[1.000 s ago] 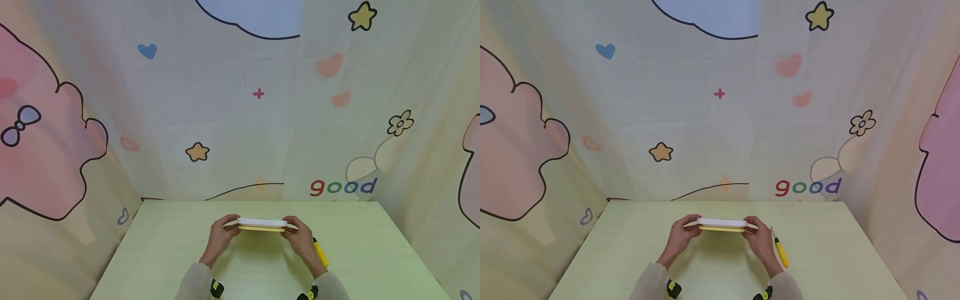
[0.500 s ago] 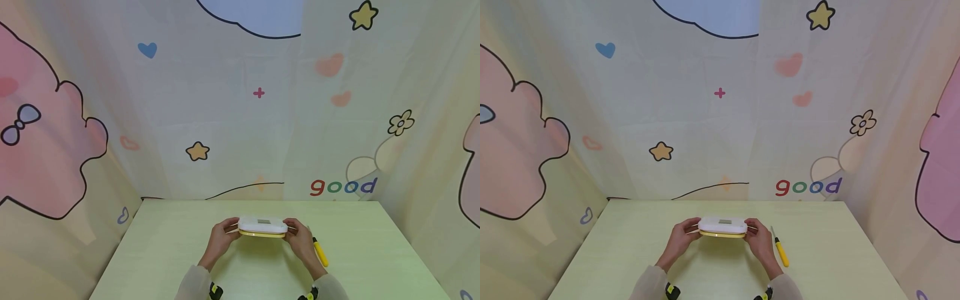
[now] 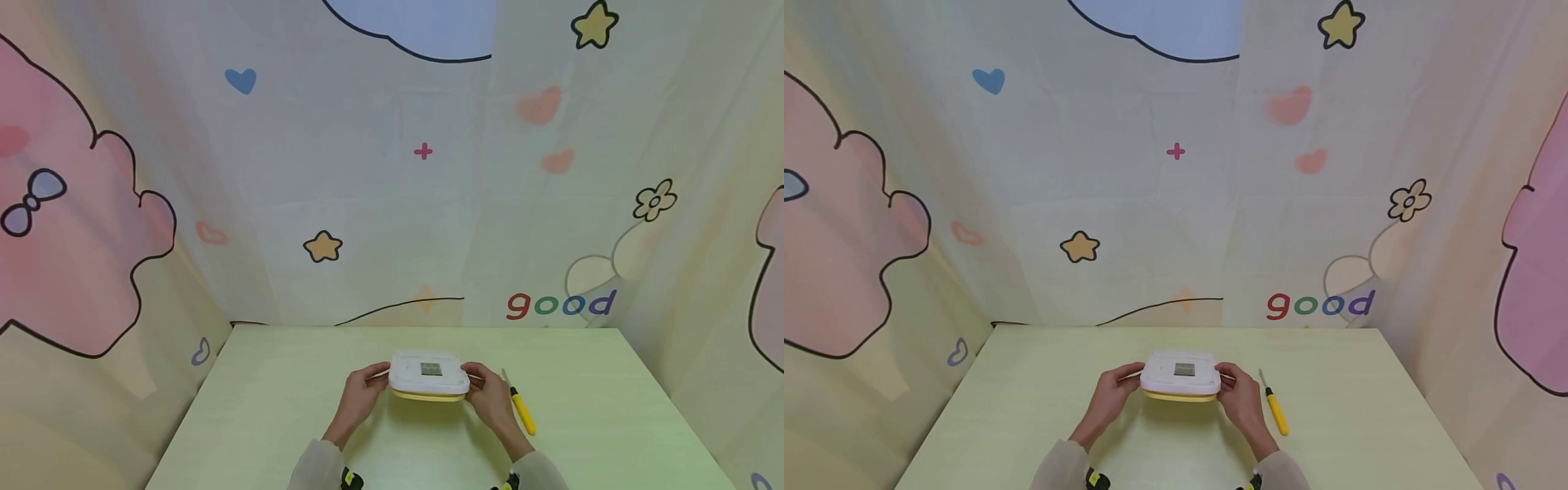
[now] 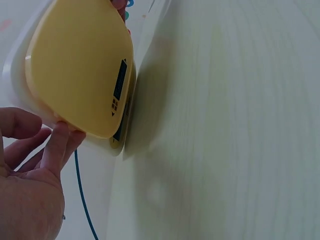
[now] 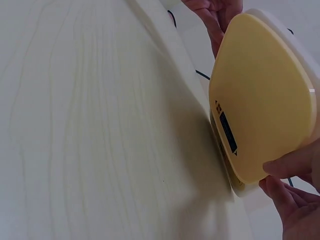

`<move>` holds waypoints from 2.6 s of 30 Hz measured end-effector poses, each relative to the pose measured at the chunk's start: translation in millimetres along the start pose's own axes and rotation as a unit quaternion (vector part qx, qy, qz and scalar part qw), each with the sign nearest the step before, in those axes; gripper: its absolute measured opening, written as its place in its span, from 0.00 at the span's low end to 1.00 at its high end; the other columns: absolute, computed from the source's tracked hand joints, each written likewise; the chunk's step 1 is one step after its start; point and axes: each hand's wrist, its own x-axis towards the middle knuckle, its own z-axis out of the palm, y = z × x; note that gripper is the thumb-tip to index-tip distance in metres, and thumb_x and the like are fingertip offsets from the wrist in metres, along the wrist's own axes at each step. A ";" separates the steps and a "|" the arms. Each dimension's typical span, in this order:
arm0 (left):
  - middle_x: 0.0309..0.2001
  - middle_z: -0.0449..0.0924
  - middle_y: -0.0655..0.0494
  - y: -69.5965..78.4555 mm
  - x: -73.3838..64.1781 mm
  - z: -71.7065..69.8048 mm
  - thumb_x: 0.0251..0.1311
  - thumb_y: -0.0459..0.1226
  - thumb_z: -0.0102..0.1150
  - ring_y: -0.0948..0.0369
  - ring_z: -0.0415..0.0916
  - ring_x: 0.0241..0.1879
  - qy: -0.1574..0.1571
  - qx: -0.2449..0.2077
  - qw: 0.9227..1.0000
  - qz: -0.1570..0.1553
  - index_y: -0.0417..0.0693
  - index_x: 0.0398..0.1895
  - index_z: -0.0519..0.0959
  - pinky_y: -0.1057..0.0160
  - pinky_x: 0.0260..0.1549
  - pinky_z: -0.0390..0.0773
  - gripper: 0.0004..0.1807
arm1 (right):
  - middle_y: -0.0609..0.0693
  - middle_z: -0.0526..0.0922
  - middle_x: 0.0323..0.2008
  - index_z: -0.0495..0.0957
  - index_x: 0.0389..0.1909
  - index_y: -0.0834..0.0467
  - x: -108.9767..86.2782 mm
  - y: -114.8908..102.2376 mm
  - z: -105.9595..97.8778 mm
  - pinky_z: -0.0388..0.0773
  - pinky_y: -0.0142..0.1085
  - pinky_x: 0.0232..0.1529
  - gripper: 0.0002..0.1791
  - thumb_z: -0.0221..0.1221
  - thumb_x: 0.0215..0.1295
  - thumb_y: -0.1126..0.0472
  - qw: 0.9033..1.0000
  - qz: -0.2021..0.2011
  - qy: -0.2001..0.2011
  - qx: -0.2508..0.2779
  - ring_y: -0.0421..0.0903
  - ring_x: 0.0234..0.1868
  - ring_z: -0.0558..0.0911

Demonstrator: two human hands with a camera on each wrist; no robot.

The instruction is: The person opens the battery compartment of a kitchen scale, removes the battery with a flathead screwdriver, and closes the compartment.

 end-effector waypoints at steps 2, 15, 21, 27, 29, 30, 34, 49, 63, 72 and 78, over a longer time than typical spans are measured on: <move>0.55 0.81 0.38 -0.3 0.0 -0.4 0.66 0.32 0.55 0.48 0.81 0.53 0.006 0.008 1.000 -0.004 0.35 0.55 0.79 0.62 0.47 0.82 0.17 | 0.63 0.82 0.52 0.80 0.50 0.63 0.1 1.6 0.7 0.84 0.41 0.45 0.23 0.58 0.54 0.81 1.000 0.002 -0.005 -0.003 0.59 0.53 0.83; 0.52 0.83 0.38 -9.1 -5.1 2.9 0.66 0.34 0.58 0.53 0.84 0.48 0.008 -0.021 0.999 -0.043 0.33 0.53 0.80 0.65 0.44 0.82 0.16 | 0.60 0.85 0.50 0.83 0.49 0.61 -4.4 6.3 -0.1 0.82 0.41 0.48 0.15 0.55 0.65 0.72 0.999 -0.007 0.006 -0.041 0.54 0.50 0.85; 0.51 0.82 0.35 -10.7 -6.8 3.3 0.65 0.34 0.59 0.51 0.83 0.49 0.008 -0.027 0.998 -0.047 0.31 0.54 0.79 0.64 0.43 0.83 0.18 | 0.60 0.85 0.50 0.82 0.51 0.62 -4.8 7.8 0.6 0.79 0.32 0.41 0.14 0.55 0.69 0.64 0.999 0.026 -0.004 -0.033 0.49 0.47 0.83; 0.52 0.80 0.31 -7.5 -10.7 3.4 0.65 0.32 0.58 0.45 0.81 0.53 0.000 -0.031 0.998 -0.054 0.28 0.55 0.78 0.61 0.45 0.82 0.18 | 0.61 0.84 0.51 0.82 0.52 0.63 -5.7 12.1 2.9 0.80 0.33 0.42 0.16 0.59 0.65 0.63 0.999 0.038 -0.006 -0.013 0.51 0.48 0.84; 0.53 0.80 0.32 -11.9 -10.4 3.5 0.64 0.33 0.59 0.45 0.81 0.53 -0.002 -0.026 0.998 -0.054 0.29 0.54 0.78 0.61 0.45 0.82 0.19 | 0.61 0.84 0.51 0.82 0.52 0.64 -6.3 12.1 3.1 0.82 0.37 0.44 0.16 0.59 0.65 0.63 0.999 0.043 -0.007 -0.009 0.51 0.49 0.84; 0.53 0.81 0.32 -15.0 -10.0 3.7 0.63 0.33 0.60 0.45 0.81 0.53 -0.002 -0.026 0.998 -0.054 0.30 0.54 0.78 0.61 0.45 0.82 0.19 | 0.62 0.84 0.50 0.81 0.52 0.64 -6.6 12.1 3.3 0.82 0.39 0.45 0.17 0.59 0.65 0.64 0.999 0.046 -0.009 -0.004 0.52 0.49 0.84; 0.54 0.80 0.31 -20.7 -9.8 4.0 0.62 0.31 0.61 0.44 0.80 0.54 -0.008 -0.019 0.998 -0.063 0.29 0.54 0.78 0.59 0.47 0.83 0.19 | 0.62 0.85 0.49 0.81 0.53 0.65 -8.4 12.4 3.4 0.83 0.41 0.47 0.17 0.59 0.64 0.64 0.998 0.065 -0.021 0.013 0.51 0.48 0.85; 0.52 0.80 0.29 -24.4 -14.2 3.6 0.57 0.26 0.61 0.39 0.78 0.55 -0.041 0.011 0.998 -0.048 0.24 0.55 0.75 0.52 0.51 0.80 0.22 | 0.65 0.82 0.53 0.80 0.54 0.66 -8.6 22.8 6.0 0.81 0.44 0.51 0.19 0.62 0.60 0.68 0.996 0.085 -0.033 0.017 0.58 0.54 0.83; 0.53 0.80 0.34 -23.7 -8.4 2.5 0.58 0.28 0.62 0.43 0.79 0.55 -0.029 0.025 0.997 -0.059 0.31 0.55 0.76 0.56 0.49 0.82 0.21 | 0.62 0.83 0.54 0.77 0.57 0.62 -6.1 22.3 3.9 0.80 0.47 0.53 0.22 0.62 0.62 0.65 0.995 0.082 -0.060 -0.024 0.57 0.54 0.82; 0.56 0.79 0.40 -18.4 7.1 -3.7 0.61 0.31 0.59 0.46 0.78 0.56 -0.016 0.068 0.996 -0.063 0.38 0.58 0.76 0.56 0.49 0.82 0.21 | 0.61 0.82 0.54 0.77 0.56 0.63 -18.1 19.2 -4.2 0.82 0.45 0.48 0.21 0.63 0.61 0.64 0.995 0.039 -0.056 -0.067 0.55 0.50 0.84; 0.60 0.76 0.38 -17.0 23.7 -9.4 0.62 0.30 0.58 0.43 0.77 0.58 -0.027 0.068 0.997 -0.038 0.35 0.60 0.74 0.54 0.50 0.81 0.22 | 0.60 0.83 0.51 0.77 0.56 0.65 -30.1 13.7 -11.2 0.83 0.43 0.43 0.23 0.65 0.59 0.64 0.993 -0.007 -0.060 -0.097 0.53 0.45 0.85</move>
